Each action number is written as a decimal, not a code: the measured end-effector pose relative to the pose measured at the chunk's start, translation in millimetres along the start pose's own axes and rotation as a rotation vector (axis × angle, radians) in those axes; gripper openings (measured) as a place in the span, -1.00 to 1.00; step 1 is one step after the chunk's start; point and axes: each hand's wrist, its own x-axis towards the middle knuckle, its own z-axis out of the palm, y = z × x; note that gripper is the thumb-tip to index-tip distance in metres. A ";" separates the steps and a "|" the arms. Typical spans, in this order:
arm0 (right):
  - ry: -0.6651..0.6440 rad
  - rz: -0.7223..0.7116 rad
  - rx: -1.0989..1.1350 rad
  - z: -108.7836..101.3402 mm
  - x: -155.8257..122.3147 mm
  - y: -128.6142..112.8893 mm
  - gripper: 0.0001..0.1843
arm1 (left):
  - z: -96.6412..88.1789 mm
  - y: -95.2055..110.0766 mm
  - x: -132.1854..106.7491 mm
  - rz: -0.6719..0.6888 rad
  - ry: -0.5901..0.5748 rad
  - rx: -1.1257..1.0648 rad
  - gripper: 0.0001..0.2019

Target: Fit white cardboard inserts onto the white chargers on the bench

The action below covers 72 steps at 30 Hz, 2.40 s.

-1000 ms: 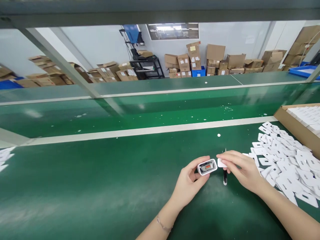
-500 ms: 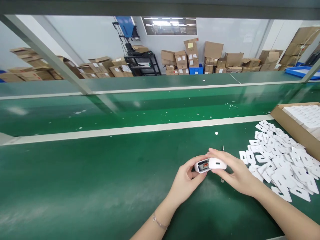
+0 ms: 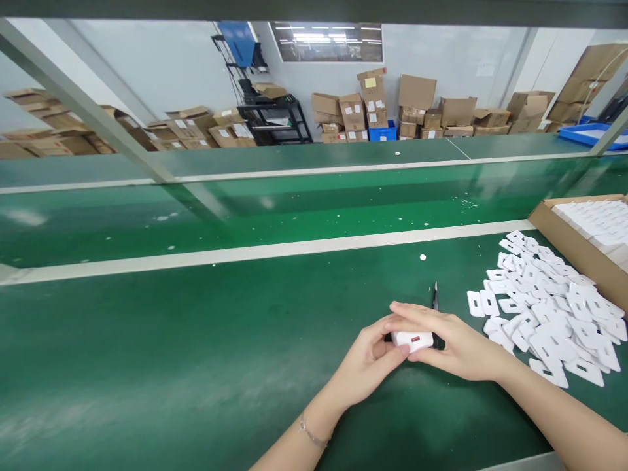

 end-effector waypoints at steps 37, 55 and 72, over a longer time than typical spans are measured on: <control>0.468 0.224 0.541 15.8 20.6 10.8 -0.48 | 2.0 -0.6 0.8 0.177 0.163 -0.045 -0.62; 0.530 0.100 0.177 15.6 14.2 4.4 -0.71 | 5.5 7.0 7.8 -0.071 0.398 0.047 -0.37; 0.398 -0.127 0.225 18.5 12.6 1.3 -0.72 | 13.7 5.0 -2.3 0.040 0.318 0.156 -0.62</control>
